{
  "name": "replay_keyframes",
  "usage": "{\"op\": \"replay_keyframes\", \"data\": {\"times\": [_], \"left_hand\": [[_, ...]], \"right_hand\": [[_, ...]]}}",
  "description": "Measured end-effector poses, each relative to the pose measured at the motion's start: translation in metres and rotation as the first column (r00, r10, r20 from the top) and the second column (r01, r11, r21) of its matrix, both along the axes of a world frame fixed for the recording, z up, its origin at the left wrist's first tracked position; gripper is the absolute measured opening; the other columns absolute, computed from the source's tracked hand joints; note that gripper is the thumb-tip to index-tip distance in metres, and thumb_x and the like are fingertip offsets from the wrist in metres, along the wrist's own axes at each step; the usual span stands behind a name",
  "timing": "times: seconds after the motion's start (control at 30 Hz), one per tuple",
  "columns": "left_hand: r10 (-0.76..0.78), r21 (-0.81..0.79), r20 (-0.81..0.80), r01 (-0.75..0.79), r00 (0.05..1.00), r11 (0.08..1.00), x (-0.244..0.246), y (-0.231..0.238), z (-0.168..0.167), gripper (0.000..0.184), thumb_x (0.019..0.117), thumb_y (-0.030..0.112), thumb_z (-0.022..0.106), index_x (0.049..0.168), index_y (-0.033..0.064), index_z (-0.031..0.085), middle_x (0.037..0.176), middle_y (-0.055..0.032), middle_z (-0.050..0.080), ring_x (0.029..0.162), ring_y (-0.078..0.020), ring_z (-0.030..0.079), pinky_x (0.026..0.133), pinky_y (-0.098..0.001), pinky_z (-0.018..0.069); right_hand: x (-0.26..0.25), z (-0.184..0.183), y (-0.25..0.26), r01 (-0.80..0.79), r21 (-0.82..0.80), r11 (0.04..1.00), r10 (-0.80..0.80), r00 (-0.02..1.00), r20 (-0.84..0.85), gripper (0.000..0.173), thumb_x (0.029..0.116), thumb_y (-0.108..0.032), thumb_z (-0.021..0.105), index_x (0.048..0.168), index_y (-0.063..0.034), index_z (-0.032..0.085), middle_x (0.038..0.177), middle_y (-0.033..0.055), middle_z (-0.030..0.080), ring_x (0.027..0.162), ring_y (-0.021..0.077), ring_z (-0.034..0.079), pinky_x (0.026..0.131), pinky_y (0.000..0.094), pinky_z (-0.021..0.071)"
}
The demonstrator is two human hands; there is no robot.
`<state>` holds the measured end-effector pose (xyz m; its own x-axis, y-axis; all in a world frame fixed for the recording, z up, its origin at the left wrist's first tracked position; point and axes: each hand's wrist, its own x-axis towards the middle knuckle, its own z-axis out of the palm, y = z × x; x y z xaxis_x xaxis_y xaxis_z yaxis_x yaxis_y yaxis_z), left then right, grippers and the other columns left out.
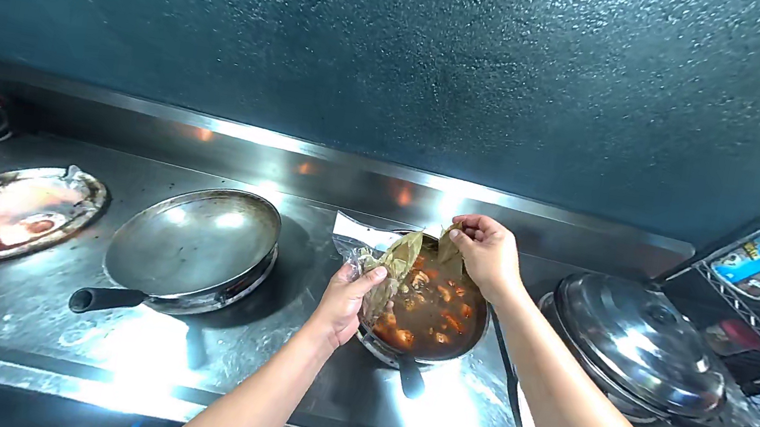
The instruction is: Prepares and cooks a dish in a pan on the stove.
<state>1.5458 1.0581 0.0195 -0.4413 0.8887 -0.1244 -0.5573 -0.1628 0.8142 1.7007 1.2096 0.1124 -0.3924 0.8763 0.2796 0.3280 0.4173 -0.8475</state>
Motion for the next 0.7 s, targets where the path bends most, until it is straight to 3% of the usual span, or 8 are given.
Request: {"op": "replay_keyframes", "data": {"times": [0.1, 0.2, 0.23, 0.33, 0.43, 0.53, 0.7], "left_hand": [[0.016, -0.023, -0.058, -0.017, 0.998, 1.000, -0.005, -0.003, 0.004, 0.035, 0.1020, 0.017, 0.064, 0.135, 0.0110, 0.054, 0.114, -0.0130, 0.068, 0.091, -0.0241, 0.070, 0.075, -0.0427, 0.0613], [0.036, -0.021, -0.089, -0.038, 0.995, 0.999, -0.009, -0.003, 0.005, 0.034, 0.1012, 0.017, 0.065, 0.134, 0.0112, 0.057, 0.116, -0.0123, 0.068, 0.094, -0.0244, 0.069, 0.077, -0.0439, 0.0610], [0.040, -0.024, -0.096, -0.042, 0.995, 0.999, -0.010, -0.003, 0.006, 0.034, 0.1011, 0.016, 0.065, 0.134, 0.0114, 0.057, 0.116, -0.0121, 0.068, 0.095, -0.0243, 0.070, 0.077, -0.0441, 0.0611], [0.037, -0.027, -0.116, -0.041, 0.993, 0.999, -0.013, -0.004, 0.005, 0.035, 0.1010, 0.016, 0.066, 0.134, 0.0117, 0.056, 0.117, -0.0112, 0.067, 0.094, -0.0236, 0.070, 0.077, -0.0436, 0.0615], [0.016, -0.012, -0.125, -0.018, 0.992, 1.000, -0.009, -0.005, 0.002, 0.035, 0.1006, 0.017, 0.066, 0.134, 0.0137, 0.056, 0.117, -0.0099, 0.067, 0.096, -0.0222, 0.069, 0.078, -0.0427, 0.0613], [-0.023, 0.029, -0.113, 0.026, 0.993, 0.999, -0.007, -0.004, 0.003, 0.039, 0.1000, 0.019, 0.067, 0.137, 0.0152, 0.056, 0.122, -0.0093, 0.067, 0.106, -0.0220, 0.068, 0.090, -0.0453, 0.0585], [-0.062, 0.079, -0.027, 0.063, 0.998, 0.995, -0.007, -0.001, 0.002, 0.032, 0.1003, 0.015, 0.065, 0.132, 0.0130, 0.058, 0.116, -0.0106, 0.069, 0.102, -0.0220, 0.070, 0.088, -0.0435, 0.0597]], "right_hand": [[-0.006, -0.040, 0.020, 0.009, -0.081, 0.997, 0.006, 0.982, 0.188, 0.022, 0.0943, -0.008, 0.073, 0.116, -0.0034, 0.071, 0.106, 0.0141, 0.074, 0.096, 0.0251, 0.072, 0.088, 0.0490, 0.0581], [-0.009, -0.063, 0.036, -0.028, -0.162, 0.986, 0.089, 0.919, 0.384, 0.045, 0.0973, -0.020, 0.072, 0.137, -0.0018, 0.061, 0.130, 0.0184, 0.068, 0.120, 0.0313, 0.067, 0.104, 0.0531, 0.0526], [-0.010, -0.059, 0.036, -0.039, -0.147, 0.988, 0.094, 0.916, 0.390, 0.045, 0.0986, -0.023, 0.071, 0.138, -0.0018, 0.062, 0.131, 0.0194, 0.067, 0.121, 0.0326, 0.065, 0.106, 0.0550, 0.0505], [-0.014, -0.025, 0.022, -0.180, -0.110, 0.977, 0.198, 0.963, 0.180, 0.031, 0.1042, -0.026, 0.063, 0.124, -0.0034, 0.070, 0.114, 0.0146, 0.072, 0.102, 0.0247, 0.069, 0.093, 0.0479, 0.0558], [-0.021, 0.007, 0.000, -0.420, -0.123, 0.899, 0.431, 0.898, 0.086, 0.025, 0.1033, -0.026, 0.064, 0.113, -0.0040, 0.073, 0.098, 0.0080, 0.073, 0.083, 0.0151, 0.070, 0.077, 0.0353, 0.0602], [-0.026, 0.025, -0.008, -0.412, -0.007, 0.911, 0.405, 0.892, 0.203, 0.015, 0.1007, -0.020, 0.068, 0.102, -0.0081, 0.077, 0.090, 0.0040, 0.073, 0.079, 0.0121, 0.068, 0.078, 0.0356, 0.0578], [-0.023, 0.043, -0.012, -0.354, 0.118, 0.928, 0.335, 0.930, 0.150, 0.015, 0.1012, -0.020, 0.067, 0.099, -0.0096, 0.077, 0.086, 0.0013, 0.073, 0.076, 0.0084, 0.067, 0.074, 0.0326, 0.0571]]}}
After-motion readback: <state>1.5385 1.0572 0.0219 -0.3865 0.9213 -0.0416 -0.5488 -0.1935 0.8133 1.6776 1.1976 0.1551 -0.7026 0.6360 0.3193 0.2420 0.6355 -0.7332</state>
